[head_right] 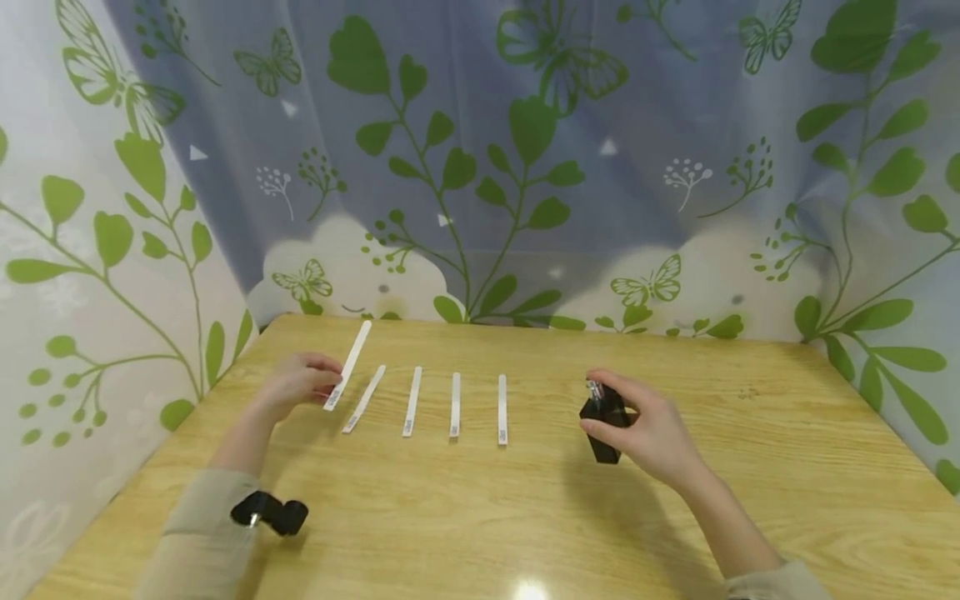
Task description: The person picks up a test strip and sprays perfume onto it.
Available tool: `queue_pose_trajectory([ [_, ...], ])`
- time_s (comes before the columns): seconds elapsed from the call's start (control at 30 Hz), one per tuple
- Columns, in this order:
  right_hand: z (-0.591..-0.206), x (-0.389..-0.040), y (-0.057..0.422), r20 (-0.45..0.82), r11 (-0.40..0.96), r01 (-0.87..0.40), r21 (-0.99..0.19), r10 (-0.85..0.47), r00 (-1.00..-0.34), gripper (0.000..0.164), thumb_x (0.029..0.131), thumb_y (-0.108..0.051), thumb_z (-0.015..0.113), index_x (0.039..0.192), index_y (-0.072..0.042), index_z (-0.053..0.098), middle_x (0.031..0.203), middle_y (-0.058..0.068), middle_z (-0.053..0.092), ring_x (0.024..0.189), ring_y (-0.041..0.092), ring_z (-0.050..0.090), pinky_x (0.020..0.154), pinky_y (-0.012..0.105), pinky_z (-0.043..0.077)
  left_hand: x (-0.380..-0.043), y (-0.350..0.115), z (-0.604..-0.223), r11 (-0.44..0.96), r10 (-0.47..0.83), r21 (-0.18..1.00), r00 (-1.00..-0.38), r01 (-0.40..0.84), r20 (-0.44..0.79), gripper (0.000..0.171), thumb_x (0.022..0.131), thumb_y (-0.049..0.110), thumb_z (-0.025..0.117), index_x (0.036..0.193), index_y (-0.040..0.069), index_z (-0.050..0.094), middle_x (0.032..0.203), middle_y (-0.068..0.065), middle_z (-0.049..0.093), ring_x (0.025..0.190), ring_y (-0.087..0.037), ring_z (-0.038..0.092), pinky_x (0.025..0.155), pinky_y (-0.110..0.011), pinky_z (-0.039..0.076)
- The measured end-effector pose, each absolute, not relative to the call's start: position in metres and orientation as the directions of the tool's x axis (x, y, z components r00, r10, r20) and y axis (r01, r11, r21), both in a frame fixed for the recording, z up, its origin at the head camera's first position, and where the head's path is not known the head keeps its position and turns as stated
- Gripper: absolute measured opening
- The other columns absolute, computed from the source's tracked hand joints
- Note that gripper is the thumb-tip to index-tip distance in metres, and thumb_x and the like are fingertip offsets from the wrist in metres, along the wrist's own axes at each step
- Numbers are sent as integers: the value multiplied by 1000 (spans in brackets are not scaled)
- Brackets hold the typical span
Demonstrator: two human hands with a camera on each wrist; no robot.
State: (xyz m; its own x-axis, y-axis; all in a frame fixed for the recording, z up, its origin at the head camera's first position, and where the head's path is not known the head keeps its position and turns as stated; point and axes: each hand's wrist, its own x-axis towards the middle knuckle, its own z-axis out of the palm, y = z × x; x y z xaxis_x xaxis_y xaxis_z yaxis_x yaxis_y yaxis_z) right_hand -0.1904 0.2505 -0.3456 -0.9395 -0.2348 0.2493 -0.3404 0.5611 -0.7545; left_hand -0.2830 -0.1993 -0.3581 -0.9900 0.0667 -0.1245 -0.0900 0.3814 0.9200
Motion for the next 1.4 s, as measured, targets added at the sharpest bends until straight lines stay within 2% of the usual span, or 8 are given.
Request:
queue_pose_trajectory([
  [0.3,-348,-190,255,270,555,-350,-755,-223,-937,60,84,-23,69,138,-16,44,135,22,43,96,40,60,62,31,52,-286,-221,-362,396,31,912,-991,-109,-132,25,87,-1,55,109,-14,54,81,-5,57,66,-10,56,60,-26,51],
  [0.67,-346,-188,260,261,556,-332,-762,-205,-943,61,85,-23,69,139,-14,42,137,22,40,101,42,57,63,31,52,-287,-248,-371,412,-19,895,-983,-174,-182,24,88,-2,53,108,-14,54,76,-3,56,65,-12,54,59,-26,50],
  [0.93,-346,-187,262,265,555,-334,-762,-204,-942,60,85,-22,69,139,-14,42,136,23,41,100,41,58,63,31,52,-289,-253,-378,393,-73,883,-966,-256,-248,31,87,-5,54,116,-17,52,74,-3,56,64,-11,53,59,-25,50],
  [1.2,-347,-187,262,279,551,-347,-759,-206,-938,60,85,-21,69,138,-13,43,136,22,41,99,41,58,64,31,52,-295,-256,-387,409,-105,862,-954,-300,-282,28,86,-7,54,112,-18,54,68,-3,54,57,-10,51,53,-22,48],
  [1.4,-348,-187,264,282,553,-348,-757,-204,-938,60,85,-20,69,138,-13,43,135,22,42,99,41,59,64,30,52,-300,-259,-394,395,-119,860,-946,-323,-300,28,87,-6,55,113,-18,55,71,-2,56,59,-8,51,55,-21,49],
])
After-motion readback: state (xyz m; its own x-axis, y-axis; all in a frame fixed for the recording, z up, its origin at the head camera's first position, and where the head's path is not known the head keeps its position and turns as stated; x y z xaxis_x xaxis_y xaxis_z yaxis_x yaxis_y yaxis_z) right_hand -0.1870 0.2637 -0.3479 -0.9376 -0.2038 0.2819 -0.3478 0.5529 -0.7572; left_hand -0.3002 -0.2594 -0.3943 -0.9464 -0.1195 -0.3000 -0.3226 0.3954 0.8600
